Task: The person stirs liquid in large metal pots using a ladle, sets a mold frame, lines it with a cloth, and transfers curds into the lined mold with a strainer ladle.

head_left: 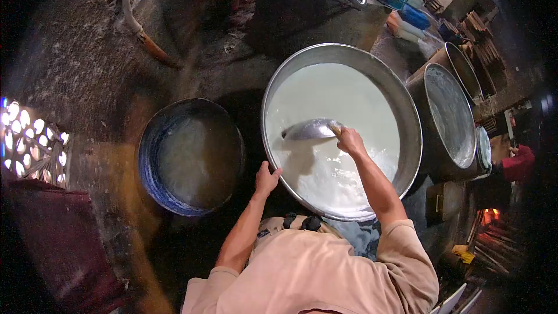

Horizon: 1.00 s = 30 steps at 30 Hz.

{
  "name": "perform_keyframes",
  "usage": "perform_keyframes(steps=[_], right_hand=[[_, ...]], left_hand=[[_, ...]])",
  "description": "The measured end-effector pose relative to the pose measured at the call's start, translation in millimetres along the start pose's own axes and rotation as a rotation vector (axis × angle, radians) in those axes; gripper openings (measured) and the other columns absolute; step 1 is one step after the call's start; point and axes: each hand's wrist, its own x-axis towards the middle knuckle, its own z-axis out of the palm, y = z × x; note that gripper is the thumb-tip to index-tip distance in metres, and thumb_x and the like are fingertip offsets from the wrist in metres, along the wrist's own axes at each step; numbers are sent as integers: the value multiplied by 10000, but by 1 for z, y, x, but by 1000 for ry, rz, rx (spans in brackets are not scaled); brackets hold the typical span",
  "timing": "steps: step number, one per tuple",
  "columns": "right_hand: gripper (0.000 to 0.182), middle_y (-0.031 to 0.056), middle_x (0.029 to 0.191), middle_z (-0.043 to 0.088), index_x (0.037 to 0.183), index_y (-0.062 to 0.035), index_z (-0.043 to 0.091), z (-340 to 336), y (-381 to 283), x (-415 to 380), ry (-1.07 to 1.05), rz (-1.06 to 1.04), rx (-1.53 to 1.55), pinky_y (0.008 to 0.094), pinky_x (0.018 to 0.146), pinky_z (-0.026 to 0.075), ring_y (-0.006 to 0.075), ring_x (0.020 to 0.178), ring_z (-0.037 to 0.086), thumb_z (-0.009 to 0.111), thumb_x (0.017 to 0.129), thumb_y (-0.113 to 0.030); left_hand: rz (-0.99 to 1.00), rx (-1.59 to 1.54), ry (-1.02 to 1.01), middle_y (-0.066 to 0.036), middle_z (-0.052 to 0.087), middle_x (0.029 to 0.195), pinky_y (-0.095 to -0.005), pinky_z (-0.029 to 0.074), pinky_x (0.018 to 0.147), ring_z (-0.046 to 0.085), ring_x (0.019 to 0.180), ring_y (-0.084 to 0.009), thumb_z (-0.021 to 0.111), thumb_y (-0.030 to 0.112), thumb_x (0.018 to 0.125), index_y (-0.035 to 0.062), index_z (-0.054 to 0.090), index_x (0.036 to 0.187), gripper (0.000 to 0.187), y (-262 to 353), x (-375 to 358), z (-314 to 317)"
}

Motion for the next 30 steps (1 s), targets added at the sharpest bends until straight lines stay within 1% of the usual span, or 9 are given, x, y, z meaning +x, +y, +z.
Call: perform_keyframes(steps=[2,9,14,17,21,24,27,28,30], right_hand=[[231,205,859,635,880,-26,607,1,7,-23,0,-76,-15,457,727,491,385,846,600,595,653,-67],[243,207,880,633,889,-10,600,27,65,-74,-77,54,-51,465,725,493,372,858,605,589,654,-73],[327,197,942,626,977,-5,562,46,131,-118,-108,34,-97,464,760,489,374,876,599,604,667,-98],[661,149,981,583,1282,-315,454,30,158,-150,-167,44,-170,438,735,510,341,867,604,500,695,-17],[362,239,933,622,1027,-12,571,14,215,-182,-146,224,-3,477,799,466,396,895,595,607,678,-100],[407,260,944,614,1085,-43,579,-40,210,-210,-74,282,101,463,804,465,404,913,593,614,683,-95],[422,264,956,611,1111,-71,583,-73,232,-217,-5,236,133,437,797,475,402,931,590,612,690,-84],[408,254,900,622,1097,-74,593,-81,239,-217,105,128,170,419,727,497,388,846,618,611,690,-79],[391,241,798,627,1089,-65,584,-83,260,-202,177,151,253,416,595,508,371,707,634,572,699,-73]], left_hand=[[22,3,25,-237,594,1041,-436,445,816,558,997,-400,695,278,754,-1,493,1077,473,-5,2,3],[20,-2,86,-216,612,1003,-420,455,798,581,957,-379,701,245,748,1,510,1036,422,-3,1,5],[-7,-37,124,-182,627,949,-404,460,767,602,907,-339,685,197,764,1,529,982,333,-7,1,8],[-26,6,183,-183,626,980,-402,456,787,598,931,-340,681,194,767,2,537,1001,335,11,-10,11],[-92,-42,135,-205,587,1103,-399,433,864,559,1039,-340,653,194,791,-11,513,1123,415,-9,2,18],[-126,-40,190,-191,558,1183,-358,414,912,547,1078,-287,641,170,806,-43,460,1228,507,-14,2,25],[-162,-49,253,-211,516,1237,-351,395,945,517,1126,-298,637,173,808,-60,418,1268,560,-10,-1,31],[-180,-25,205,-219,507,1245,-354,387,952,502,1146,-297,630,174,814,-66,415,1266,555,1,-6,25],[-203,-6,184,-215,495,1261,-376,385,960,485,1163,-319,625,199,815,-34,419,1278,558,25,-17,18]])
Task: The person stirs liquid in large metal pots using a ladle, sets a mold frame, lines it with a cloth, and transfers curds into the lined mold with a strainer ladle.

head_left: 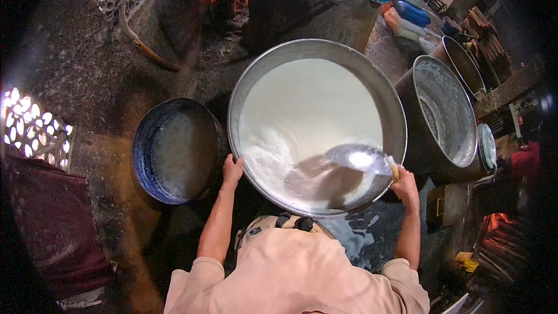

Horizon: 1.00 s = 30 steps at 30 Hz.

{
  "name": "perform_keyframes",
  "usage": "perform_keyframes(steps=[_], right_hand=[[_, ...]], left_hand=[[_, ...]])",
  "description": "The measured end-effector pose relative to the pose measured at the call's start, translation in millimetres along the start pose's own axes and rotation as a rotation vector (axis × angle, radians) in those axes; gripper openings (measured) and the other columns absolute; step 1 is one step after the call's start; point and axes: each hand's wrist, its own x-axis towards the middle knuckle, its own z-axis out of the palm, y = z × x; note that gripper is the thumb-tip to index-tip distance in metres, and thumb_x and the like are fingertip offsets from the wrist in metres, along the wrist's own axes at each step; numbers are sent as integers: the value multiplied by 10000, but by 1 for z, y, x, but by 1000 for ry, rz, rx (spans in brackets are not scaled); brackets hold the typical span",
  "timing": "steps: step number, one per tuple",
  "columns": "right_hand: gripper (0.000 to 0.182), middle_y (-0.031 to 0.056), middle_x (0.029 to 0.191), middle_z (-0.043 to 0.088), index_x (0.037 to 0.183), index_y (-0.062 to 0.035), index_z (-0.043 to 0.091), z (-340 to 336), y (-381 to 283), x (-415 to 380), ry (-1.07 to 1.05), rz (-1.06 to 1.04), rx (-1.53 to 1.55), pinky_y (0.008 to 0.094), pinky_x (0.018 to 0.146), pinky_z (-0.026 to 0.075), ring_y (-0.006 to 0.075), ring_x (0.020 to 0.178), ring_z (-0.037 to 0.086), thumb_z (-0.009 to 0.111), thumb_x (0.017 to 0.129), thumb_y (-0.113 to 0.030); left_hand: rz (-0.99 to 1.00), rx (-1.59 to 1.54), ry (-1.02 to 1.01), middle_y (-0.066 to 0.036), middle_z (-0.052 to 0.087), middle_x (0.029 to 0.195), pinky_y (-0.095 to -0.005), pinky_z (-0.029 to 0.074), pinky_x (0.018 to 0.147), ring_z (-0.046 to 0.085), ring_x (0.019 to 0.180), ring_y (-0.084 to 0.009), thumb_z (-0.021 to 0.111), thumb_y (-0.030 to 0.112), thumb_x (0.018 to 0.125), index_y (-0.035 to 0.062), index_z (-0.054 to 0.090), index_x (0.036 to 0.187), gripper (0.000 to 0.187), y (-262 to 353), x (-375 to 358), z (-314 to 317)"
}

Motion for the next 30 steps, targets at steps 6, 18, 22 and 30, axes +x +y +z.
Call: perform_keyframes(steps=[6,18,22,30], right_hand=[[449,244,880,628,1116,-81,556,62,15,80,263,169,-33,480,770,478,421,866,596,570,669,-105],[243,90,563,554,903,-4,574,164,-27,52,-82,249,352,323,351,438,171,415,525,556,666,-58],[295,92,551,550,936,4,570,203,-44,35,-98,183,351,322,351,448,171,409,527,560,646,-49],[299,96,550,550,944,0,541,235,-97,-5,-248,153,291,328,367,465,184,407,539,569,650,-48]], left_hand=[[-1,-51,20,-213,477,1285,-378,372,980,458,1195,-323,616,208,819,-24,413,1294,566,-35,27,17],[24,30,-17,-213,544,1199,-377,408,929,521,1120,-327,625,199,825,-36,489,1200,463,3,0,-3],[95,61,15,-208,583,1120,-399,436,864,562,1045,-336,640,187,806,-9,509,1152,419,-24,22,10],[150,-19,-93,-194,611,1009,-391,449,802,587,958,-323,679,183,769,-15,528,1012,348,-15,17,-7]])
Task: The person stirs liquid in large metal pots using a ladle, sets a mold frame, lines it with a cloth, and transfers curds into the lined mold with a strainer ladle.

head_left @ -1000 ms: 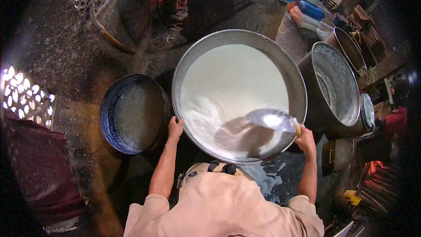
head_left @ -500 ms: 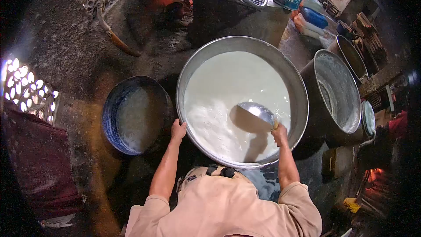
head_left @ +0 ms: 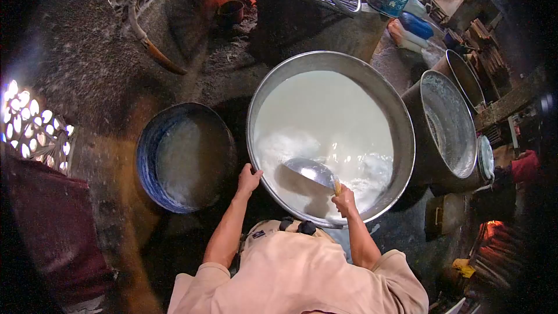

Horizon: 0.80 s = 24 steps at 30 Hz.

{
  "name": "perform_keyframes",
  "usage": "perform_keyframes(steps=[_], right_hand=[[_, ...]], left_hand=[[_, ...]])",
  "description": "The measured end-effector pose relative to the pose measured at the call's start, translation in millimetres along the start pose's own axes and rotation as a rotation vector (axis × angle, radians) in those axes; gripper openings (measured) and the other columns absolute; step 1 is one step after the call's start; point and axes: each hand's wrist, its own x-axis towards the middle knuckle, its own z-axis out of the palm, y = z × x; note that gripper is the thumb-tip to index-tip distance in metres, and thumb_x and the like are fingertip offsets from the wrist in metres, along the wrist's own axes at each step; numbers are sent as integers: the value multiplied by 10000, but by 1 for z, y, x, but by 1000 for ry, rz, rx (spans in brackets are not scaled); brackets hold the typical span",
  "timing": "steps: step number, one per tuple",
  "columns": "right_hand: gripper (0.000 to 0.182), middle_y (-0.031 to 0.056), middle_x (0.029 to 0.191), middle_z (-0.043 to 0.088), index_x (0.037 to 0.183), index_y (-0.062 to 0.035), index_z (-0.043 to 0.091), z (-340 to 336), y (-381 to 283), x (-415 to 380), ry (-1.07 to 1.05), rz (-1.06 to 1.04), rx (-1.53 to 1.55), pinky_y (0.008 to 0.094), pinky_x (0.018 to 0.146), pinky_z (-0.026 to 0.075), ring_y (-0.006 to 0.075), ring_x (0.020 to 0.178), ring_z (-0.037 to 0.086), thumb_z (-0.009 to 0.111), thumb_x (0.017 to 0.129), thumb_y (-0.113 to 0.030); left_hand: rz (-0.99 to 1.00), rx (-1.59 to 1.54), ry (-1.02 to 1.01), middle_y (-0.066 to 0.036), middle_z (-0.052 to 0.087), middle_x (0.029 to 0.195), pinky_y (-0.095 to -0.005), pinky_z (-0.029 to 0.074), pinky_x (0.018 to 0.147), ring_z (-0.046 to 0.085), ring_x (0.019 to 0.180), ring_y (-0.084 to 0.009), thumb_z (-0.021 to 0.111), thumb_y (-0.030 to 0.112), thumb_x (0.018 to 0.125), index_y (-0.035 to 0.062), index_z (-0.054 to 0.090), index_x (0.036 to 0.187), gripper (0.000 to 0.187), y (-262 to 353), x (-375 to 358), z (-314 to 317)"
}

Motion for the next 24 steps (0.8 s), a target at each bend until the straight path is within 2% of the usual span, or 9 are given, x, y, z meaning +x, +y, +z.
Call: perform_keyframes(steps=[1,2,9,11,15,17,20,23,24], right_hand=[[304,96,551,551,950,0,539,-1,-18,-8,-6,-27,-36,328,369,467,185,406,538,570,651,-48],[328,93,563,557,977,-14,538,-6,-35,-19,-57,88,-1,331,385,478,185,427,551,579,653,-49],[393,90,608,575,1055,-50,548,-82,-149,-50,-135,63,-43,332,404,475,161,475,564,603,667,-25],[405,117,617,586,1076,-61,547,-101,-179,-34,-107,-76,-108,342,431,478,181,487,577,584,677,-3],[402,228,802,620,1065,-83,559,-78,-207,39,265,-409,-289,435,639,498,354,739,630,532,668,-26],[388,232,870,625,1040,-71,573,-55,-211,77,302,-339,-331,465,705,488,389,834,606,536,656,-41],[353,216,881,633,1011,-44,582,-44,-212,103,145,-243,-466,462,717,497,380,839,613,546,659,-48],[532,189,906,632,1211,-176,509,-43,-202,88,34,-278,-630,467,746,504,358,873,615,547,694,-61],[543,162,926,625,1201,-264,520,-43,-198,83,5,-233,-659,454,747,513,348,891,612,540,704,-46]], left_hand=[[15,3,-5,-195,612,1001,-393,450,798,589,951,-325,683,186,766,-13,529,1010,351,-3,3,0],[30,6,-10,-195,613,994,-394,450,794,590,944,-327,687,188,762,-11,529,1008,354,-7,4,0],[53,-16,-43,-159,616,884,-406,451,743,594,862,-332,714,200,744,6,511,914,328,-2,6,-3],[49,12,-38,-147,610,856,-406,449,729,594,846,-327,718,202,743,11,510,909,328,-3,7,-5],[38,-55,-109,-151,613,863,-415,447,737,595,860,-332,723,211,737,14,515,917,339,-19,15,1],[23,-48,-113,-162,620,898,-416,451,754,597,882,-338,721,211,734,14,521,932,344,-9,7,-8],[13,-22,-106,-176,625,947,-417,456,777,597,915,-345,717,220,733,14,526,960,361,-1,3,-13],[31,-10,-67,-183,624,962,-420,457,787,595,929,-353,711,234,734,12,523,978,380,-8,7,-5],[37,-8,-51,-185,624,961,-421,456,788,593,931,-355,709,239,734,11,520,983,386,-12,7,-2]])
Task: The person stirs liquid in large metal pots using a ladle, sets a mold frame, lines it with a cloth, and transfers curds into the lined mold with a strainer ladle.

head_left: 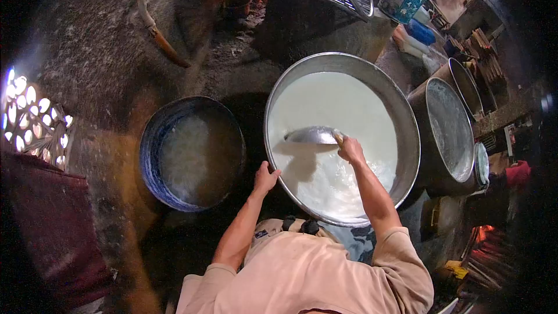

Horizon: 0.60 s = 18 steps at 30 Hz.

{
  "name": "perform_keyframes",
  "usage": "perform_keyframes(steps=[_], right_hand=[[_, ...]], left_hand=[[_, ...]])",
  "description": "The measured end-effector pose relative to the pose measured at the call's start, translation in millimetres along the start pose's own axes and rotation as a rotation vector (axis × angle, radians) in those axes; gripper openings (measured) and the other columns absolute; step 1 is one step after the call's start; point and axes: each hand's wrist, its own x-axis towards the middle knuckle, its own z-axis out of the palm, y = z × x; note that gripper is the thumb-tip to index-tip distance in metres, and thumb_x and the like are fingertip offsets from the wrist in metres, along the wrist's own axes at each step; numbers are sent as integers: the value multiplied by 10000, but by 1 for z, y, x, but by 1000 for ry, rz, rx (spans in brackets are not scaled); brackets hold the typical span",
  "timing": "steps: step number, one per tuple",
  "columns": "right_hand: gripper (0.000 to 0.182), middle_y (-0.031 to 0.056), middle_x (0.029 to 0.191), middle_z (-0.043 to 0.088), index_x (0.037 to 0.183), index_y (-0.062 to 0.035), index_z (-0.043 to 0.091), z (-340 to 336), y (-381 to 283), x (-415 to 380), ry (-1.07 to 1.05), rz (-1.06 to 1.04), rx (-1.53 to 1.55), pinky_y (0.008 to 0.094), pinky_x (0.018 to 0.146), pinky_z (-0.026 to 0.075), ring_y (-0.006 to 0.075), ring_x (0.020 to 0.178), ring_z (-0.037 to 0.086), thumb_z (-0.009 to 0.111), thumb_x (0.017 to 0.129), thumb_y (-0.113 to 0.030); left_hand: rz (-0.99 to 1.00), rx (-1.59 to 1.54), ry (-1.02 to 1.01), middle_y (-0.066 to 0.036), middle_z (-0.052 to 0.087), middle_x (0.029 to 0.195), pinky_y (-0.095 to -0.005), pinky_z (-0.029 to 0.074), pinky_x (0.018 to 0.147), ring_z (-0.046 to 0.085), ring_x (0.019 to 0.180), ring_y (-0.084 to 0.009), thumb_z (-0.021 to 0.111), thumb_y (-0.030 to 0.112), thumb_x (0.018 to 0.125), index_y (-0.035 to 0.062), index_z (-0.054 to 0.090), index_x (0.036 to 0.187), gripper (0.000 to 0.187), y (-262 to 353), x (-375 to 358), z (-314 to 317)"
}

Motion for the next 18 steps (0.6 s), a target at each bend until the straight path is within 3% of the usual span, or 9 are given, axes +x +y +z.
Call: perform_keyframes(steps=[3,7,8,11,15,16,17,18], right_hand=[[612,139,923,618,1230,-343,489,61,47,10,-45,132,-51,444,732,520,342,880,614,531,704,-32],[541,140,943,619,1185,-300,536,64,66,-37,-39,-22,-120,449,716,526,333,885,616,570,703,-58],[231,219,886,631,885,0,607,59,68,-54,8,34,12,466,756,491,386,866,602,552,684,-98],[676,133,925,611,1274,-349,450,112,127,-63,-39,74,-93,434,694,529,327,858,616,558,686,-33],[688,138,953,609,1270,-370,454,88,149,-115,-70,54,-96,443,716,518,340,856,615,561,678,-35],[603,166,929,623,1226,-260,518,78,154,-128,-61,80,-47,446,726,511,361,848,614,570,666,-42],[565,178,929,625,1201,-215,532,77,167,-137,-71,122,-33,450,735,506,369,852,612,571,665,-42],[529,191,930,627,1176,-170,547,76,184,-145,-81,162,-20,453,744,502,377,857,610,572,663,-42]], left_hand=[[8,12,0,-194,620,966,-421,455,793,587,945,-358,705,242,733,9,516,996,398,7,-3,-6],[34,0,37,-200,617,968,-415,456,793,587,942,-357,704,236,733,2,519,989,393,-8,5,3],[44,-21,37,-201,616,970,-413,456,795,586,943,-357,704,236,734,1,521,987,391,-8,5,3],[0,-21,15,-204,610,1008,-399,453,814,583,965,-350,693,223,742,-4,528,1016,392,-7,5,3],[-49,-20,74,-201,609,1038,-392,451,826,583,986,-339,677,204,750,-7,526,1059,402,-8,4,10],[-50,5,114,-200,610,1036,-391,451,826,584,985,-339,676,203,751,-7,526,1057,401,4,-4,6],[-51,29,154,-199,610,1034,-391,451,825,584,983,-339,676,202,751,-8,526,1056,400,13,-9,6],[-95,-42,34,-197,608,1037,-391,452,821,586,976,-334,676,203,750,-9,524,1060,405,1,1,6]])
